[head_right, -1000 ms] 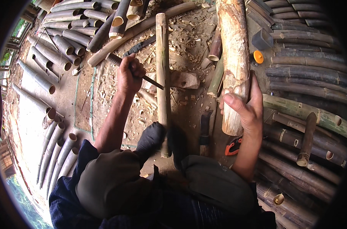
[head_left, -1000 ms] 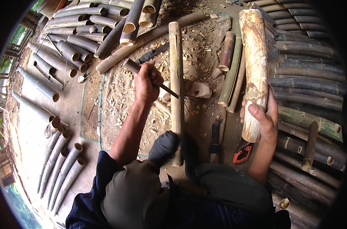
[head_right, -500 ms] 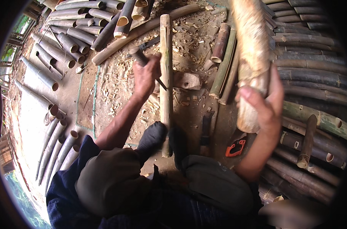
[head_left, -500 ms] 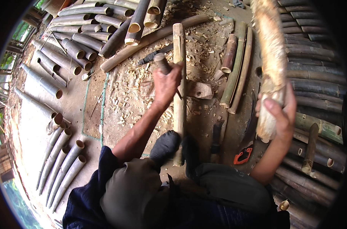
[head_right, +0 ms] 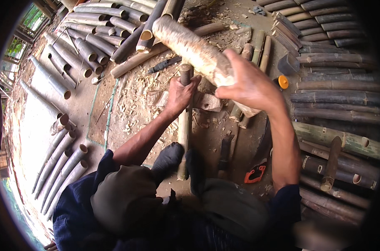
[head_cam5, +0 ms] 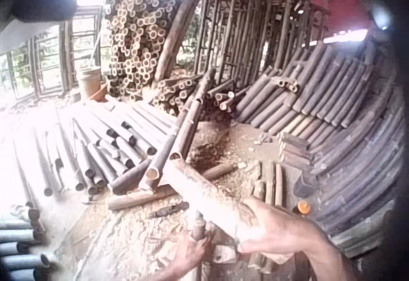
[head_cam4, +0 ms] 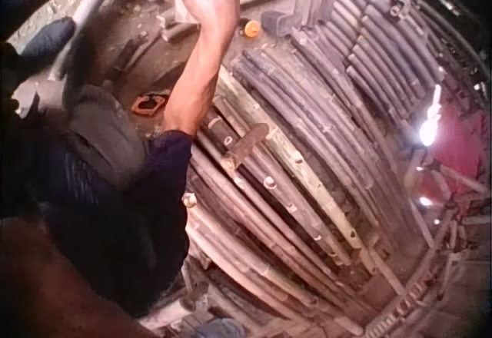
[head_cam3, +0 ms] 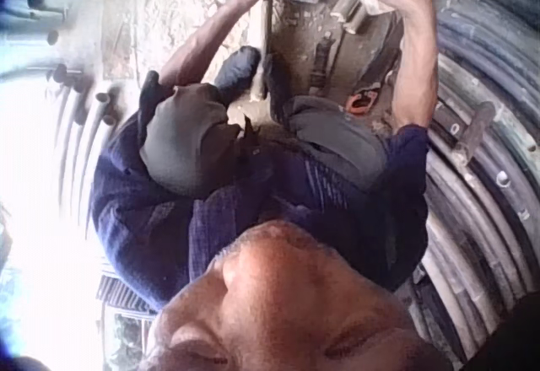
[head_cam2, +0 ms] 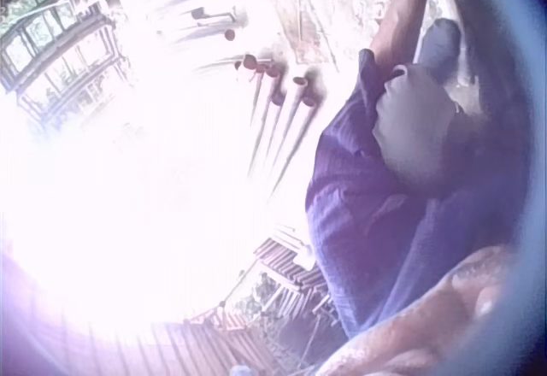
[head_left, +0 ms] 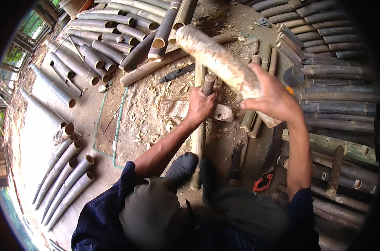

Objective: The person uses a wooden mallet to strike a chisel, splitting a long bamboo pole into thin strips. The person holds the bamboo pole steady with their left hand and repeatedly strikes the chisel with the mallet in their right hand.

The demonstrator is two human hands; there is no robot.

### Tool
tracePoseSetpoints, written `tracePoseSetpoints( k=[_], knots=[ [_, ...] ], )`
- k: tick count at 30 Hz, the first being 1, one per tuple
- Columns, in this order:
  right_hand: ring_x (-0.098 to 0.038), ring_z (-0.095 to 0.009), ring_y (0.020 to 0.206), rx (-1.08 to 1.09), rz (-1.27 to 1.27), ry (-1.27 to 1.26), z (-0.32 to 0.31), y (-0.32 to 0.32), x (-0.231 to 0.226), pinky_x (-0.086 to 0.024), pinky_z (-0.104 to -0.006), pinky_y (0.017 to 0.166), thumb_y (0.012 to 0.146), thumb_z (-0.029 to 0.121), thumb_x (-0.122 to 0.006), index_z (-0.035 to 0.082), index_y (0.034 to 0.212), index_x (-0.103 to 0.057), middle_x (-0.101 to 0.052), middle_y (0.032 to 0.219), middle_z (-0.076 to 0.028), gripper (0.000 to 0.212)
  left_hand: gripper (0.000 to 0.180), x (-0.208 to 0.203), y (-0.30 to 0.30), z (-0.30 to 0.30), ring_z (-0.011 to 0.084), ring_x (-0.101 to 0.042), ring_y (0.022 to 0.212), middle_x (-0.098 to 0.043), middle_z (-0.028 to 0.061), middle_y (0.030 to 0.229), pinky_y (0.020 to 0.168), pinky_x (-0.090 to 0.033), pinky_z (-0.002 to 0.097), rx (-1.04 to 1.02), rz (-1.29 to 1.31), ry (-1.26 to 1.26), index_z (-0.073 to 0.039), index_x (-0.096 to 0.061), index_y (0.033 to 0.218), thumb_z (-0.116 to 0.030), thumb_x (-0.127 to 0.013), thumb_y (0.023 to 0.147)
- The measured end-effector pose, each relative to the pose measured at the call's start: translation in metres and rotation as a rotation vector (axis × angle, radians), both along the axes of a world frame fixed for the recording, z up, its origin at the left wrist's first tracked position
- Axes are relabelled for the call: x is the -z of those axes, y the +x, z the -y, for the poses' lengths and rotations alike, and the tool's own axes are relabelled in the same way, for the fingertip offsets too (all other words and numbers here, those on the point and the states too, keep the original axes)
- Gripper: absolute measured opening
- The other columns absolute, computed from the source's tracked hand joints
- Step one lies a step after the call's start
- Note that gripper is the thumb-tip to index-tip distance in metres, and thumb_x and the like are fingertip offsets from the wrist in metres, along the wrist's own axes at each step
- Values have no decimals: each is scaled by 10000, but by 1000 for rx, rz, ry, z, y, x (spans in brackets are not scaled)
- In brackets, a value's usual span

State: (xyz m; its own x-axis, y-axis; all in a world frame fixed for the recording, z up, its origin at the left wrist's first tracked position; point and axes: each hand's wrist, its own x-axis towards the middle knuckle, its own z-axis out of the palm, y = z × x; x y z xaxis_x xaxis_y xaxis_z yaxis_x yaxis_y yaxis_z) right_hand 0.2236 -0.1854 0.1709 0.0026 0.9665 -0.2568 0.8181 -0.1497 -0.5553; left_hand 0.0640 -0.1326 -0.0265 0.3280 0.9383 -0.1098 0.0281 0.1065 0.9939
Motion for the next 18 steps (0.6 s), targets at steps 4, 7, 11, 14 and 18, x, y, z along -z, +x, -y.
tracePoseSetpoints(
  k=[4, 7, 11, 14, 18],
  knots=[
    [-684, -235, 977, 14, -313, 449, 6, 9, -66, -570, -324, 885, 789, 251, -789, -52, 1398, -440, -654, 1136, -201, 764, 295, -7, -17, -3, 58, -478, 557, -570, -31, 626, 502, -383, 288, 232, 126, -123, -54, -654, 719, -236, -731, 938],
    [-689, -167, 853, 180, -383, 770, -4, 21, -105, -606, -274, 786, 870, 286, -731, -50, 1321, -501, -652, 1007, -150, 608, 268, -14, -17, -9, 60, -485, 588, -566, -32, 639, 546, -409, 295, 281, 153, -122, -63, -645, 709, -210, -758, 903],
    [-629, -312, 1100, 80, -224, 446, 0, 0, -20, -529, -396, 978, 810, 157, -751, -49, 1471, -304, -581, 1259, -254, 824, 225, -8, -15, -13, 77, -546, 627, -621, -6, 685, 584, -465, 302, 291, 115, -115, -39, -653, 743, -174, -738, 902],
    [-533, -362, 1282, 19, 2, -7, -2, -18, -1, -400, -413, 1129, 728, 148, -791, -49, 1517, -258, -519, 1387, -301, 973, 126, 2, -9, -16, 101, -610, 682, -656, 10, 714, 639, -521, 317, 321, 80, -102, -6, -715, 866, -125, -692, 899],
    [-635, -305, 1098, 85, -403, 227, 31, 7, 38, -491, -387, 1006, 736, 182, -810, -45, 1465, -307, -612, 1232, -220, 915, 162, -8, -25, -8, 119, -629, 722, -675, 29, 768, 660, -514, 300, 521, 178, -178, -17, -729, 894, -178, -718, 880]
  ],
)
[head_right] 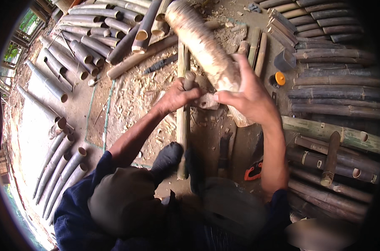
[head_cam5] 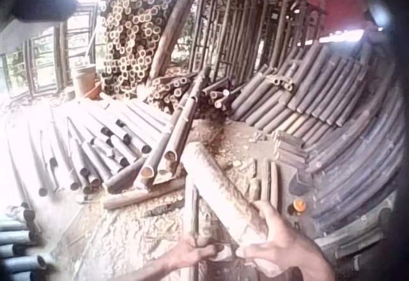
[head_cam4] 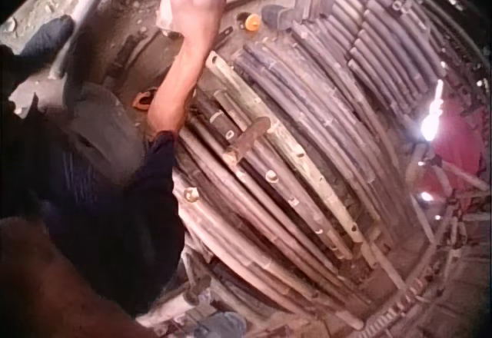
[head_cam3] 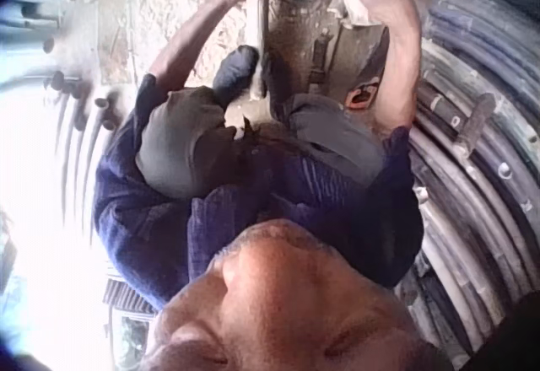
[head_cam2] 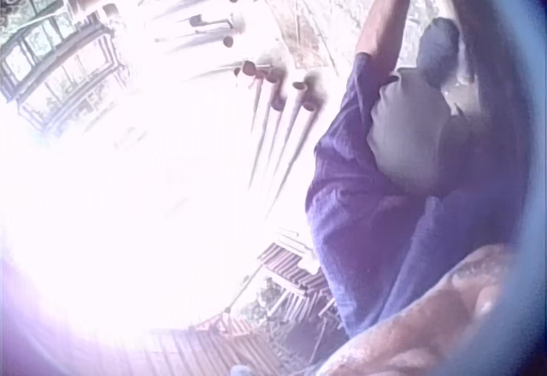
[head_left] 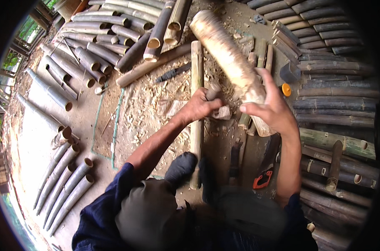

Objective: The person uses a wooden mallet to strike a chisel, splitting a long bamboo pole into thin strips. The person holds the bamboo pole steady with their left hand and repeatedly strikes the chisel with the mallet in their right hand.

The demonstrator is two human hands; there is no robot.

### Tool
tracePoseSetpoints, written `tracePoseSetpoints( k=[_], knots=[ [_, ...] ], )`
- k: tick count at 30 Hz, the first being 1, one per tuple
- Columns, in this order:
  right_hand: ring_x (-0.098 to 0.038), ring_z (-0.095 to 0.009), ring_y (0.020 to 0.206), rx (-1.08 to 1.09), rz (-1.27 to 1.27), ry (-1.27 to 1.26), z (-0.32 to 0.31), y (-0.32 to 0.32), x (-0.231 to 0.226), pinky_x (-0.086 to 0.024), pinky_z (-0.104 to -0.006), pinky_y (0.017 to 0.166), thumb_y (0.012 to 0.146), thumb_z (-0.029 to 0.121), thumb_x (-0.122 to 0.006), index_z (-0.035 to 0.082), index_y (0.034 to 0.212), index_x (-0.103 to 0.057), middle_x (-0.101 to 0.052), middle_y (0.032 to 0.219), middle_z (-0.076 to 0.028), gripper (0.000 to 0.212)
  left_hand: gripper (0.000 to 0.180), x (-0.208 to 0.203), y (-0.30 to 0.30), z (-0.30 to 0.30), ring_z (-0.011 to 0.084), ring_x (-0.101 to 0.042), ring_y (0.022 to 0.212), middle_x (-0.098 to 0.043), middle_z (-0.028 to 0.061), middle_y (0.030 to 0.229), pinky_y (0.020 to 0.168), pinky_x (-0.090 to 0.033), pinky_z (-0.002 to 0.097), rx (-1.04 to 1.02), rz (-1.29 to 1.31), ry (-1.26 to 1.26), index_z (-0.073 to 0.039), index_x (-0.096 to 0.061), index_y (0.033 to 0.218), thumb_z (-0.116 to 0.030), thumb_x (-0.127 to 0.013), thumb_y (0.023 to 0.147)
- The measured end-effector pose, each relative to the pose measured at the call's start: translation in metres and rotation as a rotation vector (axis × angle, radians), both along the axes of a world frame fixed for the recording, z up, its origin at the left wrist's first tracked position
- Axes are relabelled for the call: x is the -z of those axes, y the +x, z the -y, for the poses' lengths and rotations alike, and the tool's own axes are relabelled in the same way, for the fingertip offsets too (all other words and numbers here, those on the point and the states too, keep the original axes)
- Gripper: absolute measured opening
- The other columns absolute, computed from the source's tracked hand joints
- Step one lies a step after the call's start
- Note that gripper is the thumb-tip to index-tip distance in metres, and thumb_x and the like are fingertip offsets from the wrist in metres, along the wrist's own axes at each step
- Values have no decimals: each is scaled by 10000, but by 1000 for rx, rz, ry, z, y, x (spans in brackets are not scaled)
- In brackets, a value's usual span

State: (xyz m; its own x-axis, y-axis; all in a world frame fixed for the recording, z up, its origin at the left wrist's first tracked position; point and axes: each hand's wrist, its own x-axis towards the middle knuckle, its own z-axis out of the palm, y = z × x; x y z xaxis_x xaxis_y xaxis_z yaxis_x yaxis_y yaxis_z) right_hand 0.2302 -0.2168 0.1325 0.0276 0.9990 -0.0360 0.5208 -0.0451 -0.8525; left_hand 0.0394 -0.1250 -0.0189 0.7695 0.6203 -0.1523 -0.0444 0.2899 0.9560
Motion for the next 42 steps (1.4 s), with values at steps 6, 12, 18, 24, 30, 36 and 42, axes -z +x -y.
tracePoseSetpoints(
  k=[6, 12, 18, 24, 30, 36, 42],
  knots=[
    [-677, -226, 789, 363, -591, 140, 54, 2, 9, -601, -345, 688, 762, 222, -696, -30, 1406, -420, -647, 1037, -180, 745, 224, -8, 2, 31, 203, -698, 752, -728, 65, 798, 698, -570, 418, 424, -7, 603, -64, -712, 838, -275, -785, 815],
    [-679, -202, 719, 466, -595, -169, 71, 11, 35, -595, -337, 601, 817, 278, -754, -31, 1233, -549, -679, 967, -152, 557, 311, -24, 15, -23, 155, -661, 649, -674, 56, 674, 639, -548, 334, 193, -159, -44, -71, -628, 673, -247, -797, 865],
    [-666, -207, 726, 537, -631, -89, 85, 3, 36, -592, -333, 569, 854, 232, -687, -51, 1213, -557, -661, 980, -154, 475, 230, -35, 4, 51, 111, -663, 707, -688, 36, 720, 708, -546, 302, 361, 65, 283, -15, -665, 686, -100, -793, 857],
    [-663, -212, 729, 464, -637, -57, 97, -2, 22, -581, -327, 561, 872, 211, -654, -67, 1245, -538, -645, 1015, -174, 479, 267, -10, 8, 44, 67, -540, 546, -631, 9, 653, 515, -424, 234, 166, 54, -154, -60, -676, 808, -278, -735, 950],
    [-668, -219, 732, 448, -632, -111, 97, -8, 29, -591, -328, 569, 858, 200, -664, -69, 1262, -533, -652, 1040, -193, 503, 266, 10, 7, 52, 55, -535, 546, -627, -13, 633, 513, -402, 244, 117, 44, -65, -78, -683, 801, -296, -739, 944],
    [-671, -223, 736, 439, -634, -128, 97, -9, 28, -594, -330, 569, 852, 195, -668, -69, 1267, -529, -654, 1037, -196, 511, 270, 9, 4, 52, 54, -541, 551, -639, -11, 639, 519, -405, 242, 120, 8, -69, -82, -681, 795, -302, -751, 934],
    [-671, -222, 738, 441, -631, -124, 97, -13, 24, -601, -333, 572, 853, 185, -666, -84, 1262, -522, -651, 1037, -206, 511, 235, 11, 0, 53, 56, -558, 569, -656, -3, 661, 532, -423, 243, 113, 31, -84, -72, -711, 842, -286, -751, 930]
  ],
)
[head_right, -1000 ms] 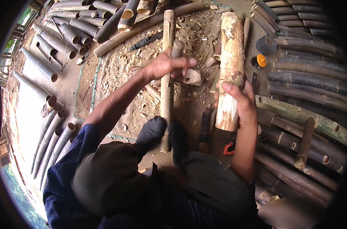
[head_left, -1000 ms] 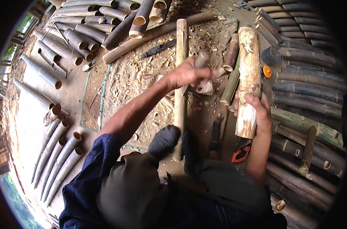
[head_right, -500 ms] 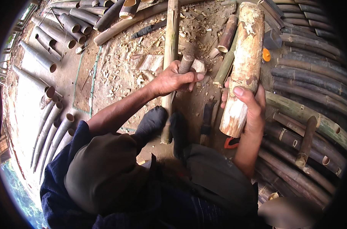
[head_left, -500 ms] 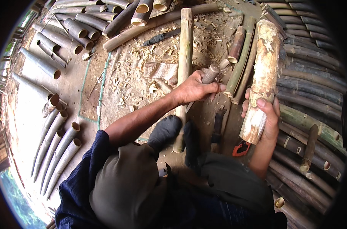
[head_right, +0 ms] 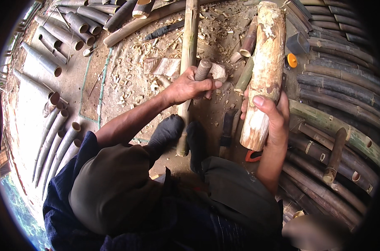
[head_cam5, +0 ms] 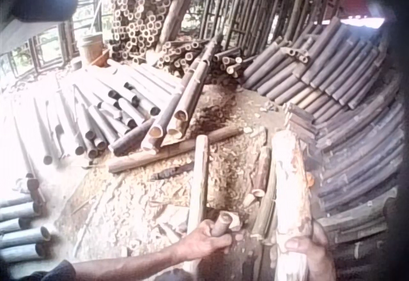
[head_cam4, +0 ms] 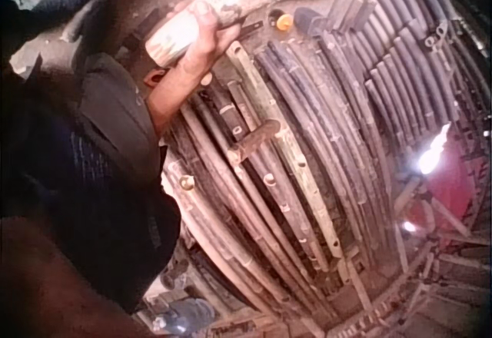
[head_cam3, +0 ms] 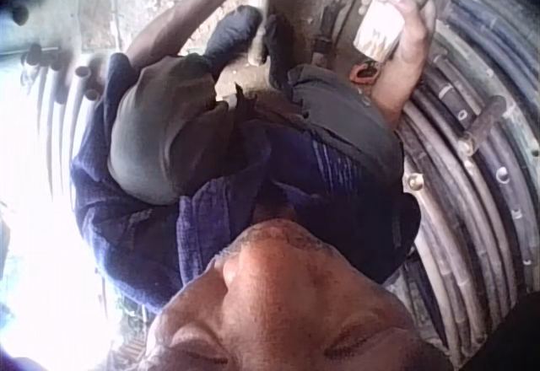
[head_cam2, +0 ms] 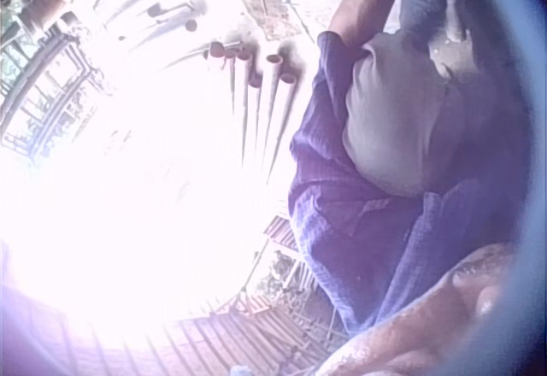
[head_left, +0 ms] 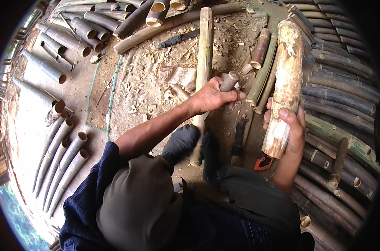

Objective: The person uses a wooden mallet to strike a chisel, splitting a long bamboo pole into thin strips. The person holds the bamboo pole steady with their left hand and repeatedly strikes the chisel with the mallet in their right hand.

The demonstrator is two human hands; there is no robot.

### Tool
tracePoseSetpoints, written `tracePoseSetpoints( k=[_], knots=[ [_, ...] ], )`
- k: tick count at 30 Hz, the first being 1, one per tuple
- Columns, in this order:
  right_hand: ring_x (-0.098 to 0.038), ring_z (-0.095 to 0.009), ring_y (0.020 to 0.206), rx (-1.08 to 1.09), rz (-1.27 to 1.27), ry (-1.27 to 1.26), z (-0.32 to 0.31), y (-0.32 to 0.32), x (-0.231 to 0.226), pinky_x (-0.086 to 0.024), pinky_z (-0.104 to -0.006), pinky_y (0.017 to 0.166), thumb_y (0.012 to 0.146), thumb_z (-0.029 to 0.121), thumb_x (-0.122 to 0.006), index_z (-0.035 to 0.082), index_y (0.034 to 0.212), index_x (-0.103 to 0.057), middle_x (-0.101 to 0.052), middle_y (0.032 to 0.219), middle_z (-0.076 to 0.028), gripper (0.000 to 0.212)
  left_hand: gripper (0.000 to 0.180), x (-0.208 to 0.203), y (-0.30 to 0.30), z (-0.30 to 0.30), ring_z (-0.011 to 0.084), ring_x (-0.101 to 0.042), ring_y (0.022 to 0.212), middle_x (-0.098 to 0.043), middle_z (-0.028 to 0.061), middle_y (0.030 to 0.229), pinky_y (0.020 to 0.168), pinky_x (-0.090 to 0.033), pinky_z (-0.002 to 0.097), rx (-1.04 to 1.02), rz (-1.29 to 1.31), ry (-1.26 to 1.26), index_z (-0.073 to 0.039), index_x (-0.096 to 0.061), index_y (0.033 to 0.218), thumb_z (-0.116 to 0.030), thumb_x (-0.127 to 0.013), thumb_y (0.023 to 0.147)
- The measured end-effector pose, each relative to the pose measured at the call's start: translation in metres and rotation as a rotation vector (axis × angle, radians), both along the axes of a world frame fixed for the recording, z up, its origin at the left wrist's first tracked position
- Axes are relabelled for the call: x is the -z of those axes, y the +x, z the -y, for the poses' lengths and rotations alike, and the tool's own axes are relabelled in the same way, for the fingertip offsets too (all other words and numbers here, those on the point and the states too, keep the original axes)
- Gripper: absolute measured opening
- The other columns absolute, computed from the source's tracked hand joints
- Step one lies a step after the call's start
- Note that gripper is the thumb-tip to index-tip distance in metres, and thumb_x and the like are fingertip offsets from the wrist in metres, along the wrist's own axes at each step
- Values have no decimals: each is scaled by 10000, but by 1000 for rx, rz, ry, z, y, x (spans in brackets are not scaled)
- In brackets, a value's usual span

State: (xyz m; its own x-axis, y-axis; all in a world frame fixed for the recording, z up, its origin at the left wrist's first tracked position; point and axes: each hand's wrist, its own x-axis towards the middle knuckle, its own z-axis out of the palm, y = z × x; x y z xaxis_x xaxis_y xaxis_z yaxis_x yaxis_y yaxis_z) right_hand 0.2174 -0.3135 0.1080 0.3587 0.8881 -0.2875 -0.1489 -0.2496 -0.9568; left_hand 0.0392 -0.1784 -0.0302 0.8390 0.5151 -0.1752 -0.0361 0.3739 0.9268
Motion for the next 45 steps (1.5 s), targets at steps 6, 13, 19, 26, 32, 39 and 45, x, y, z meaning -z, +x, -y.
tracePoseSetpoints(
  k=[6, 13, 19, 26, 32, 39, 45],
  knots=[
    [-669, -219, 733, -87, 71, 50, -1, 10, -9, -600, -329, 572, 845, 187, -668, -78, 1300, -481, -646, 1036, -210, 559, 222, 11, -8, 6, 87, -621, 639, -699, 23, 753, 582, -483, 249, 11, -25, 71, -29, -729, 960, -250, -736, 941],
    [-644, -202, 748, 221, 479, 479, -40, 15, -118, -564, -305, 623, 857, 250, -672, -98, 1240, -532, -655, 990, -178, 537, 226, 16, -16, 8, 122, -674, 714, -762, 67, 972, 621, -533, 277, -38, -21, 24, 3, -714, 1084, -159, -713, 925],
    [-691, -344, 1013, -652, 1197, 115, -70, -11, -29, -592, -399, 885, 728, 105, -750, -75, 1394, -431, -653, 1183, -260, 759, 269, 21, -18, 7, 139, -669, 734, -753, 79, 953, 647, -540, 289, -100, 58, 44, 18, -717, 1102, -165, -715, 905],
    [-669, -183, 770, -170, 612, 342, -74, -7, -139, -601, -300, 667, 784, 123, -726, -94, 1385, -428, -647, 1045, -177, 705, 248, 10, -27, 9, 125, -646, 672, -726, 65, 857, 606, -518, 287, -49, -14, -21, 9, -737, 1075, -158, -673, 903],
    [-582, -383, 1242, -667, 1168, -33, -57, -5, -16, -454, -406, 1096, 728, 165, -805, -94, 1504, -317, -550, 1363, -302, 952, 252, 25, -15, 11, 153, -674, 766, -727, 76, 866, 694, -543, 294, -13, 3, 36, 27, -732, 1064, -136, -668, 883],
    [-565, -258, 1231, -382, 392, 74, -30, 8, -10, -449, -360, 1060, 728, 94, -795, -43, 1475, -337, -563, 1345, -155, 887, 217, 3, -4, 0, 156, -630, 629, -655, 74, 657, 642, -523, 315, -117, -23, 390, -36, -745, 915, -248, -703, 909],
    [-584, -185, 1031, -98, 357, 114, -7, 13, -22, -468, -322, 910, 750, 54, -757, -20, 1458, -390, -585, 1197, -106, 801, 211, -3, 16, -57, 102, -571, 590, -604, 1, 649, 557, -467, 301, -85, -54, 303, -32, -664, 783, -194, -699, 914]
  ],
)
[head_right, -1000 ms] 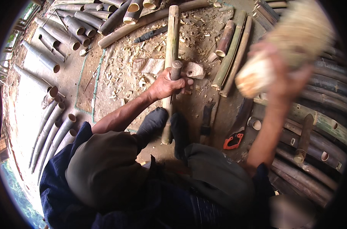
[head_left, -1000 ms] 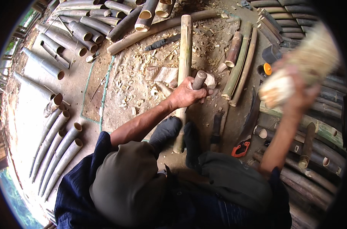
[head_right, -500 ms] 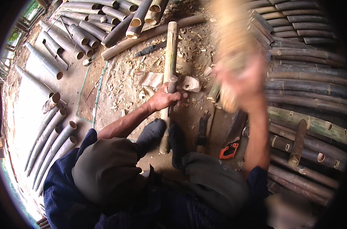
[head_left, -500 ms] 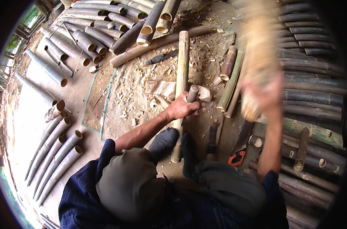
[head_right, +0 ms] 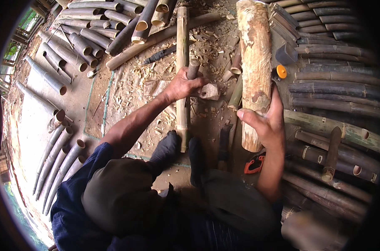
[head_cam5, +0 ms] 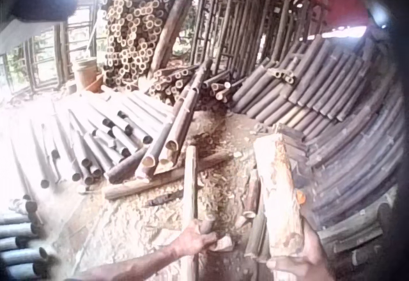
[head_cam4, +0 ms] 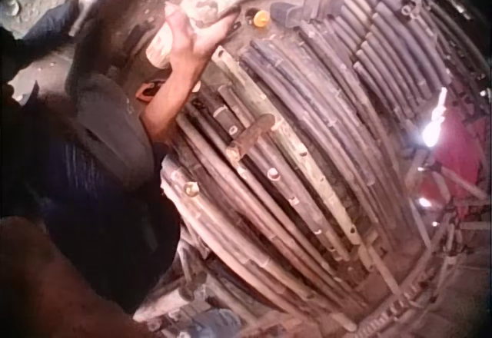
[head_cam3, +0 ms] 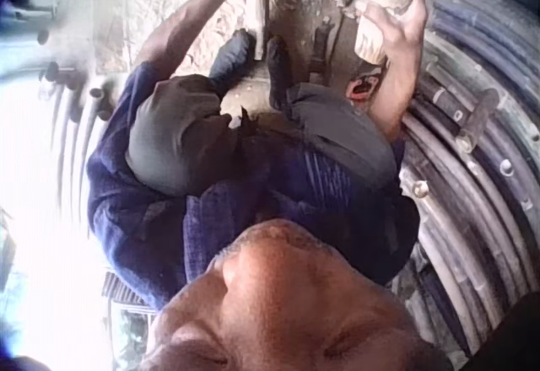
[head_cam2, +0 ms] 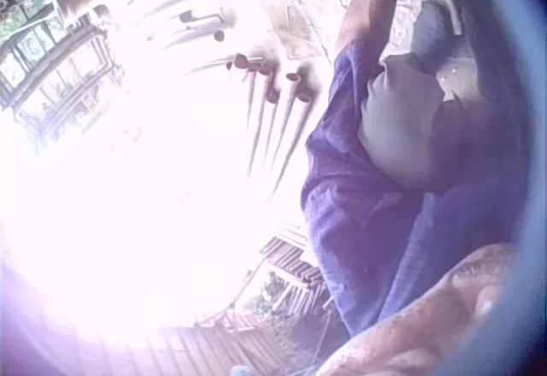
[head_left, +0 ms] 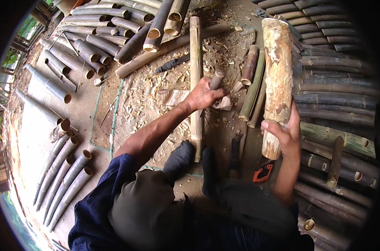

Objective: The person uses a wooden mallet to strike a chisel, splitting a long bamboo pole into thin strips. The person holds the bamboo pole steady with their left hand and repeatedly strikes the chisel with the mallet in their right hand.

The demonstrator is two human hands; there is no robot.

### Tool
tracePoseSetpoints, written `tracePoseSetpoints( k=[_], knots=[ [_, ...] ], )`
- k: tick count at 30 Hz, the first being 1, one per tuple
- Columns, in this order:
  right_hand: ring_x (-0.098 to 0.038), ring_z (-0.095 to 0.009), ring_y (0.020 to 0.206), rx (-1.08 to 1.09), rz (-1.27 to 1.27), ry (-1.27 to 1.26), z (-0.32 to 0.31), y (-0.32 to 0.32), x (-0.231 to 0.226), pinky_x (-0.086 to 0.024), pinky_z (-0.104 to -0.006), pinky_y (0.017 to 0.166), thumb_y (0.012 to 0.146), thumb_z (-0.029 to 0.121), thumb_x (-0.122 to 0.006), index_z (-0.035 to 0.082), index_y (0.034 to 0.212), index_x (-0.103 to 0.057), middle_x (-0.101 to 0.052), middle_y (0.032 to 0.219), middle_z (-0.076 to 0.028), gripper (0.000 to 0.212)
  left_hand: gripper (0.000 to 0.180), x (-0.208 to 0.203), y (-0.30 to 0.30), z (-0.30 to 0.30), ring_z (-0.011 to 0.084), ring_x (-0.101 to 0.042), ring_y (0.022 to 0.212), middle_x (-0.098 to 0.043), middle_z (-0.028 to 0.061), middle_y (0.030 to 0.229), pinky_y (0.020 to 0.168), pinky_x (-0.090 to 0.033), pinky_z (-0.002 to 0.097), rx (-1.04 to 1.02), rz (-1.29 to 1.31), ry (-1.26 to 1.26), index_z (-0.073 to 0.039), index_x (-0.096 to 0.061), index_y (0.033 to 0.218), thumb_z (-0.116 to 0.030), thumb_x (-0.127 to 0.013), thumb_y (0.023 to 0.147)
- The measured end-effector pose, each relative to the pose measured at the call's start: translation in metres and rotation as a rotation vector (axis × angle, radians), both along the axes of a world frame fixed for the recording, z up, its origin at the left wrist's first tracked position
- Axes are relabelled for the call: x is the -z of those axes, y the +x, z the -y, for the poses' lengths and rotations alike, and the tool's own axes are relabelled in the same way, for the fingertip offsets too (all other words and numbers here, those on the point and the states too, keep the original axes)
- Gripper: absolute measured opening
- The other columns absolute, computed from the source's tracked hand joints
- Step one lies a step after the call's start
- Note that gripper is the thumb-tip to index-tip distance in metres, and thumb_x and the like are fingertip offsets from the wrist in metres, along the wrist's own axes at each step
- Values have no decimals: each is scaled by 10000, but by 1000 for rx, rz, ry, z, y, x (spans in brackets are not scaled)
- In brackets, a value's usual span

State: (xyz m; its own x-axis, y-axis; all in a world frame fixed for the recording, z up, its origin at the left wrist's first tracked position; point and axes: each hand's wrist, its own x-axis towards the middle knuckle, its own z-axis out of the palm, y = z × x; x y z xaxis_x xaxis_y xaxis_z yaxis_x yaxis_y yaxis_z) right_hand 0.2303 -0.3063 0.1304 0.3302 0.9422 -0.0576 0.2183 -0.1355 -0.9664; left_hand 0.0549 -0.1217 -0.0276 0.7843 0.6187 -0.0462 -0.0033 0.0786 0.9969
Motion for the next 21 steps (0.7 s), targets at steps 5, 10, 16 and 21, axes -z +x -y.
tracePoseSetpoints(
  k=[5, 10, 16, 21],
  knots=[
    [-653, -186, 702, 60, -26, 20, 9, 5, 11, -565, -327, 629, 759, 62, -728, -8, 1422, -395, -616, 959, -113, 746, 165, 4, -3, 30, 109, -568, 590, -611, 10, 656, 560, -460, 315, 100, 19, 100, -38, -664, 773, -151, -715, 882],
    [-652, -191, 699, 103, -114, -35, 12, -4, 20, -566, -337, 627, 759, 79, -735, 0, 1425, -393, -613, 950, -126, 753, 135, -1, -8, 53, 192, -701, 693, -709, 101, 732, 674, -557, 394, 274, 140, 319, -19, -703, 756, -128, -735, 829],
    [-622, -143, 845, 77, -165, -80, 22, -6, 19, -545, -300, 728, 756, 47, -748, -13, 1355, -469, -615, 1064, -86, 664, 200, -8, -4, -4, 123, -623, 613, -608, 34, 654, 600, -573, 349, -147, -100, -294, -54, -635, 781, -191, -704, 910],
    [-631, -158, 811, 109, -140, -82, 27, -2, 20, -550, -308, 712, 749, 56, -748, -11, 1347, -468, -614, 1033, -88, 665, 201, -22, -1, 53, 82, -586, 584, -644, 8, 647, 553, -450, 260, 93, 84, -62, -42, -697, 770, -195, -769, 880]
  ],
)
